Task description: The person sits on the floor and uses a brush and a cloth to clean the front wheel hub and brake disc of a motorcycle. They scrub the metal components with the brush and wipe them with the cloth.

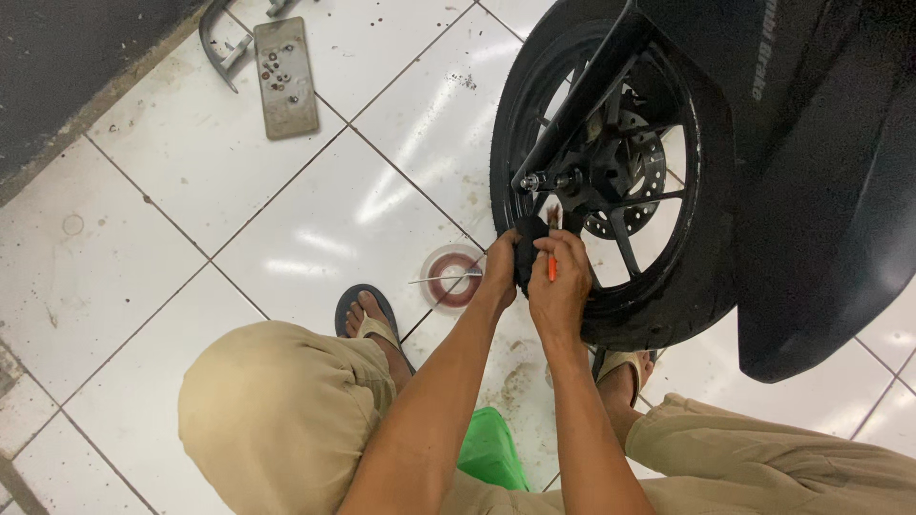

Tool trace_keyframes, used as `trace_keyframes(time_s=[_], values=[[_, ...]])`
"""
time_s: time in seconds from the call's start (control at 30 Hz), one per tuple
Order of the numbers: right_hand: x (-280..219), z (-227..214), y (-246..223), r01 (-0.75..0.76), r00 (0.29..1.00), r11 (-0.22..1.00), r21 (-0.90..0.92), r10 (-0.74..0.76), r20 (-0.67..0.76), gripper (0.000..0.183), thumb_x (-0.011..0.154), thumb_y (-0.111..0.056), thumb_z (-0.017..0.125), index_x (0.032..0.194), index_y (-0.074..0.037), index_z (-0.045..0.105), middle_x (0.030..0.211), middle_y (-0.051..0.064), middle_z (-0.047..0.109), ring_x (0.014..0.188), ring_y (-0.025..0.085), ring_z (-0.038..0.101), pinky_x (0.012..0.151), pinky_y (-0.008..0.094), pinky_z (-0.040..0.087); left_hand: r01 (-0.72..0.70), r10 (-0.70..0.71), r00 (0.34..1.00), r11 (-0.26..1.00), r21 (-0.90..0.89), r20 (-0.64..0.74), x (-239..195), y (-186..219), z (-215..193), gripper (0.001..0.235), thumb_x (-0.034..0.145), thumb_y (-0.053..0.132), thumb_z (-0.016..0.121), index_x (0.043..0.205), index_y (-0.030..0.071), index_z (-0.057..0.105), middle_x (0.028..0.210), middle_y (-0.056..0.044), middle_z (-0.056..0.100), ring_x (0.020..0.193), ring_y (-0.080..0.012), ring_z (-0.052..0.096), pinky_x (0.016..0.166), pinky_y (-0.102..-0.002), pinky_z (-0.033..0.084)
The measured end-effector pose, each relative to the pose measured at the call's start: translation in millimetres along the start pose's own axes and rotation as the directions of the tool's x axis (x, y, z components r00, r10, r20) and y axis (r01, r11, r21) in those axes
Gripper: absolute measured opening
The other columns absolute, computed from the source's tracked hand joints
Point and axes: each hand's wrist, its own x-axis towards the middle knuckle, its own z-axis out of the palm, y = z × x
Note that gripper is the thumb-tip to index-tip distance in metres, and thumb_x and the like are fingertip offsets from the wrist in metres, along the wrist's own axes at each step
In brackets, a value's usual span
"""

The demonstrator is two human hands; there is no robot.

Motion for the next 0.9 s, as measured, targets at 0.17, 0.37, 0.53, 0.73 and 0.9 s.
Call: trace_keyframes(time_s=[0.17,0.37,0.53,0.73,0.9], values=[[6.3,-3.1,-21.0,0.038,0.995,0.999,-0.024,-0.04,-0.086,0.016,0.098,0.005,0.056,0.105,-0.003,0.067,0.123,0.018,0.058,0.114,0.047,0.063,0.087,0.056,0.057,0.002,0.005,0.992,0.998,-0.058,0.125,-17.4,22.7,12.2,0.051,0.087,0.024,0.064,0.135,0.005,0.064,0.12,-0.02,0.065,0.113,-0.0315,0.06,0.093,-0.043,0.05],[4.7,7.8,-8.0,0.04,0.998,0.998,-0.047,-0.042,-0.045,0.016,0.096,0.007,0.057,0.105,-0.002,0.067,0.124,0.02,0.058,0.114,0.049,0.062,0.087,0.056,0.056,0.079,-0.063,0.992,0.986,-0.147,0.108,-5.8,14.0,15.6,0.029,0.082,0.024,0.069,0.108,0.012,0.075,0.084,-0.009,0.067,0.075,-0.0231,0.065,0.064,-0.034,0.053],[8.5,19.6,-5.1,0.068,0.997,0.995,-0.079,-0.071,-0.035,0.013,0.098,0.004,0.057,0.105,-0.003,0.066,0.129,0.017,0.056,0.118,0.046,0.06,0.093,0.056,0.053,0.069,-0.049,0.994,0.975,-0.209,0.099,-13.8,19.4,13.9,0.02,0.083,0.019,0.07,0.101,0.01,0.075,0.082,-0.006,0.066,0.07,-0.019,0.064,0.062,-0.03,0.053],[21.6,29.7,18.7,0.107,0.992,0.987,-0.119,-0.097,0.082,0.01,0.099,0.0,0.06,0.105,-0.005,0.066,0.127,0.015,0.057,0.116,0.047,0.059,0.093,0.057,0.052,0.084,-0.074,0.996,0.961,-0.264,0.047,-8.6,11.3,8.1,0.013,0.081,0.017,0.073,0.092,0.009,0.072,0.078,-0.006,0.067,0.069,-0.0189,0.063,0.06,-0.032,0.052],[12.9,15.8,0.3,0.107,0.985,0.991,-0.081,-0.117,-0.124,0.015,0.096,0.005,0.06,0.097,-0.009,0.064,0.116,0.011,0.059,0.112,0.041,0.063,0.094,0.05,0.051,0.112,-0.102,0.993,0.956,-0.271,0.051,38.8,-10.0,2.4,0.027,0.08,0.02,0.076,0.103,0.007,0.072,0.089,-0.01,0.066,0.081,-0.0255,0.067,0.069,-0.039,0.056]])
